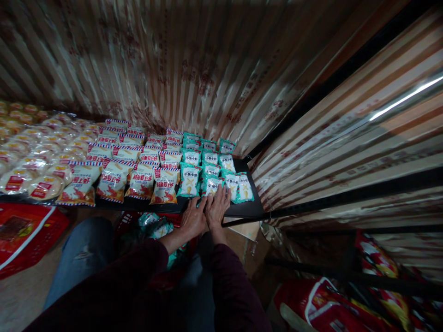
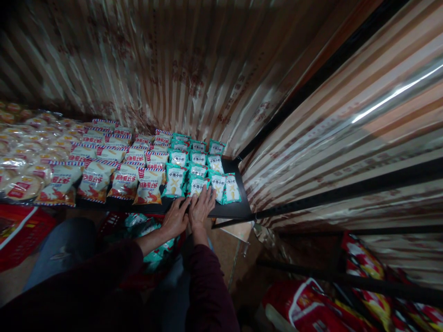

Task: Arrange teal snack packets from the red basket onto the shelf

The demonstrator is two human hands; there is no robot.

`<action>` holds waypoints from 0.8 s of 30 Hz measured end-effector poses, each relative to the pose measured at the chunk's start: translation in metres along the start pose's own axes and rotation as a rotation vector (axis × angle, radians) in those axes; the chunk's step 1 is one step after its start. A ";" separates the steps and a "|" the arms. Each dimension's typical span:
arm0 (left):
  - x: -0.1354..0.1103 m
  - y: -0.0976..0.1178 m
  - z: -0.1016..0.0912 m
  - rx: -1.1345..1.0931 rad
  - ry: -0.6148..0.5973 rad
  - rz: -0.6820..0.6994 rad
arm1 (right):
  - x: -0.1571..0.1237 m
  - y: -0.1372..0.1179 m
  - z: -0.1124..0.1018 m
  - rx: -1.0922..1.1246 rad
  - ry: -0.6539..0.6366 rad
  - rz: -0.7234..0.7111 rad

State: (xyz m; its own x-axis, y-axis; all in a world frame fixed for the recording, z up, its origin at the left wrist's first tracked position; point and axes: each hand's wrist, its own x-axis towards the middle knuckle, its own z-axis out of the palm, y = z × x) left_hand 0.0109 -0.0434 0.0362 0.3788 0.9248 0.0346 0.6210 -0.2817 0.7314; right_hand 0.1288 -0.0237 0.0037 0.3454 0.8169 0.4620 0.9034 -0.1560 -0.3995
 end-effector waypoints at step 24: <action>-0.004 -0.019 0.000 0.145 0.118 0.215 | -0.004 -0.001 0.008 -0.019 0.059 -0.074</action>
State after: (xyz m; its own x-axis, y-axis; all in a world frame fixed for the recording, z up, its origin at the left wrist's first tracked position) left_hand -0.0021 -0.0415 0.0226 0.4354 0.8607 0.2638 0.6296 -0.5006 0.5941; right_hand 0.1244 -0.0221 -0.0040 0.2909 0.7928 0.5356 0.9316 -0.1073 -0.3472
